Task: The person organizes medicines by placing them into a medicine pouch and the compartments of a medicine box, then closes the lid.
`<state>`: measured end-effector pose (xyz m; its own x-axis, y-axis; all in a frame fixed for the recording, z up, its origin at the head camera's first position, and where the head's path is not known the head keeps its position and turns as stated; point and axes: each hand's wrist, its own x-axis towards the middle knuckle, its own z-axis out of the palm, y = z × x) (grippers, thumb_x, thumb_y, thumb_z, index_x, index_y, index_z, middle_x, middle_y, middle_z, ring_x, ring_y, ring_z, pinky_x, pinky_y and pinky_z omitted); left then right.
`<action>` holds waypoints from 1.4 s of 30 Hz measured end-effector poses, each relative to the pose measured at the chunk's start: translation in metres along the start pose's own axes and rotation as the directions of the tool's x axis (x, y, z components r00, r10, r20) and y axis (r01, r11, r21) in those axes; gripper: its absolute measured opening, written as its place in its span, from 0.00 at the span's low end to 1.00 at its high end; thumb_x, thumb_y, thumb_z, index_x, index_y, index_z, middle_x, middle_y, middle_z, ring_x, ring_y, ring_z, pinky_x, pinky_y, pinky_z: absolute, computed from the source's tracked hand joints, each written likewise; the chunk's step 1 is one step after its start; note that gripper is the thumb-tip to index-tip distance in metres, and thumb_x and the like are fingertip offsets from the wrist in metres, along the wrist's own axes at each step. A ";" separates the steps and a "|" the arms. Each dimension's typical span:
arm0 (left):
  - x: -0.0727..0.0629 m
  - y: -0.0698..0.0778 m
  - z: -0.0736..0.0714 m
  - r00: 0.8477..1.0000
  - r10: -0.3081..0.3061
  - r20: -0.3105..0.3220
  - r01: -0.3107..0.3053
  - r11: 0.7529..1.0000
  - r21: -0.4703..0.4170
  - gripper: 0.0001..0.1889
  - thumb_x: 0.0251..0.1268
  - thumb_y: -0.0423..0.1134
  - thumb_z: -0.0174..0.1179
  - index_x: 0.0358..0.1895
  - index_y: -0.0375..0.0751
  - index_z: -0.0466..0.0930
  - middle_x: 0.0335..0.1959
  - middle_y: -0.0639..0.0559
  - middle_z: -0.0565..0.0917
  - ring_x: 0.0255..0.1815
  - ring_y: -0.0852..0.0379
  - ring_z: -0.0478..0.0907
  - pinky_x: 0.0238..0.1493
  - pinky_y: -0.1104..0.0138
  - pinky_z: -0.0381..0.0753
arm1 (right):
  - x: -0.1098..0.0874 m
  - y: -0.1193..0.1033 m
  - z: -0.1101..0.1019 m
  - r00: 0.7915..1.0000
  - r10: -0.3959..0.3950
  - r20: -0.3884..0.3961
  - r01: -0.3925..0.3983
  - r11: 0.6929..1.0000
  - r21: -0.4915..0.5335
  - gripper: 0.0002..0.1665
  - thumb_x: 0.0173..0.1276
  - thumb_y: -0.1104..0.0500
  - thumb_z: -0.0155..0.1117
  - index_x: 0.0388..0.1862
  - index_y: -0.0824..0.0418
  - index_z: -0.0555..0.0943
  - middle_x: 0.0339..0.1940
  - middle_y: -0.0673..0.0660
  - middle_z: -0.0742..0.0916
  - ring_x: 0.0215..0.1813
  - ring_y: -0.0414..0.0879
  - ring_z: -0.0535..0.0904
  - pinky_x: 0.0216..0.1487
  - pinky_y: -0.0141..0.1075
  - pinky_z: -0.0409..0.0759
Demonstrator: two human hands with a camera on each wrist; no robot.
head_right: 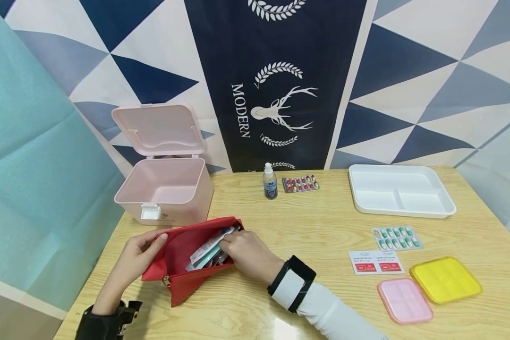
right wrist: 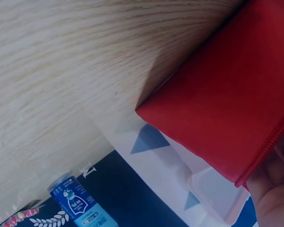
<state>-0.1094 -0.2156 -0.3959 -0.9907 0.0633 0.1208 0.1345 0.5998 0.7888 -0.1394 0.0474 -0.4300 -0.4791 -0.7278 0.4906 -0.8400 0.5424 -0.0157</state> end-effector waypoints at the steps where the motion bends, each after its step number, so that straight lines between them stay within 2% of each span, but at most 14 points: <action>1: 0.000 0.000 0.000 1.000 0.000 0.000 0.000 1.000 0.000 0.13 0.64 0.39 0.56 0.48 0.37 0.80 0.35 0.44 0.84 0.28 0.62 0.76 0.30 0.74 0.78 | 0.000 0.000 -0.001 1.000 0.001 -0.001 -0.001 1.000 -0.001 0.07 0.58 0.65 0.60 0.23 0.55 0.77 0.25 0.45 0.82 0.29 0.37 0.78 0.34 0.32 0.77; 5: 0.000 0.001 0.000 1.000 -0.008 0.004 0.008 1.000 -0.003 0.13 0.64 0.39 0.56 0.47 0.37 0.80 0.35 0.44 0.84 0.28 0.62 0.75 0.30 0.74 0.77 | -0.001 -0.001 -0.005 1.000 0.001 -0.008 -0.001 1.000 -0.009 0.06 0.58 0.65 0.60 0.24 0.54 0.78 0.25 0.45 0.82 0.29 0.37 0.78 0.36 0.32 0.77; 11: -0.001 0.002 0.000 1.000 -0.018 0.009 0.018 1.000 -0.011 0.14 0.64 0.40 0.55 0.48 0.37 0.80 0.36 0.44 0.84 0.28 0.62 0.76 0.30 0.74 0.77 | -0.007 -0.003 -0.017 0.998 0.009 -0.061 -0.010 1.000 -0.022 0.03 0.57 0.62 0.63 0.29 0.54 0.80 0.28 0.46 0.83 0.31 0.37 0.78 0.34 0.32 0.75; 15: -0.001 0.003 -0.001 1.000 -0.022 0.012 0.022 1.000 -0.007 0.14 0.64 0.40 0.55 0.49 0.37 0.80 0.37 0.44 0.84 0.29 0.61 0.77 0.31 0.74 0.78 | -0.013 0.003 -0.024 0.992 0.038 -0.123 -0.040 0.999 -0.012 0.07 0.54 0.60 0.67 0.34 0.56 0.81 0.30 0.47 0.84 0.32 0.39 0.79 0.33 0.33 0.76; 20: 0.000 0.003 0.000 1.000 -0.018 0.009 0.018 1.000 0.004 0.14 0.64 0.40 0.55 0.48 0.38 0.80 0.36 0.44 0.84 0.29 0.61 0.77 0.31 0.74 0.78 | -0.018 0.017 -0.031 0.974 0.110 -0.200 -0.120 0.992 -0.042 0.07 0.54 0.60 0.66 0.33 0.57 0.82 0.28 0.48 0.85 0.31 0.40 0.80 0.31 0.34 0.76; 25: -0.001 0.003 0.000 1.000 -0.014 0.006 0.014 1.000 0.003 0.13 0.64 0.39 0.56 0.48 0.37 0.80 0.36 0.44 0.84 0.28 0.61 0.76 0.30 0.74 0.78 | -0.027 0.037 -0.034 0.956 0.225 -0.191 -0.245 0.965 -0.091 0.06 0.58 0.59 0.63 0.34 0.57 0.82 0.28 0.50 0.85 0.30 0.43 0.81 0.30 0.37 0.76; 30: -0.001 0.003 0.000 1.000 -0.011 0.003 0.011 1.000 0.001 0.13 0.64 0.39 0.56 0.47 0.37 0.80 0.35 0.45 0.84 0.28 0.61 0.76 0.30 0.74 0.78 | -0.037 0.061 -0.030 0.924 0.364 -0.117 -0.378 0.916 -0.136 0.08 0.57 0.59 0.64 0.36 0.61 0.80 0.29 0.54 0.85 0.31 0.48 0.82 0.30 0.42 0.78; 35: -0.001 0.002 0.000 1.000 0.004 -0.010 -0.004 1.000 0.019 0.13 0.63 0.39 0.56 0.47 0.38 0.81 0.35 0.45 0.84 0.27 0.63 0.75 0.30 0.74 0.77 | -0.044 0.087 -0.020 0.890 0.454 -0.041 -0.452 0.867 -0.210 0.13 0.54 0.60 0.66 0.37 0.65 0.77 0.31 0.60 0.84 0.33 0.54 0.80 0.31 0.46 0.78; 38: -0.001 0.002 0.000 1.000 0.014 -0.016 -0.014 1.000 0.026 0.12 0.63 0.39 0.56 0.47 0.38 0.81 0.35 0.45 0.84 0.27 0.63 0.75 0.30 0.73 0.77 | -0.046 0.101 -0.014 0.858 0.513 0.008 -0.498 0.836 -0.229 0.15 0.55 0.60 0.65 0.39 0.67 0.76 0.36 0.63 0.83 0.37 0.58 0.79 0.33 0.49 0.77; 42: 0.000 0.001 0.000 1.000 0.017 -0.013 -0.016 1.000 0.019 0.13 0.63 0.39 0.56 0.47 0.38 0.81 0.36 0.45 0.84 0.27 0.63 0.75 0.30 0.73 0.77 | -0.045 0.119 -0.008 0.805 0.590 0.065 -0.562 0.793 -0.233 0.19 0.56 0.60 0.64 0.44 0.69 0.75 0.43 0.67 0.81 0.44 0.63 0.77 0.39 0.54 0.76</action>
<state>-0.1087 -0.2149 -0.3948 -0.9879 0.0630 0.1416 0.1503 0.6138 0.7750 -0.2156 0.1483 -0.4469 -0.8977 -0.2933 0.3289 -0.3377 0.9373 -0.0857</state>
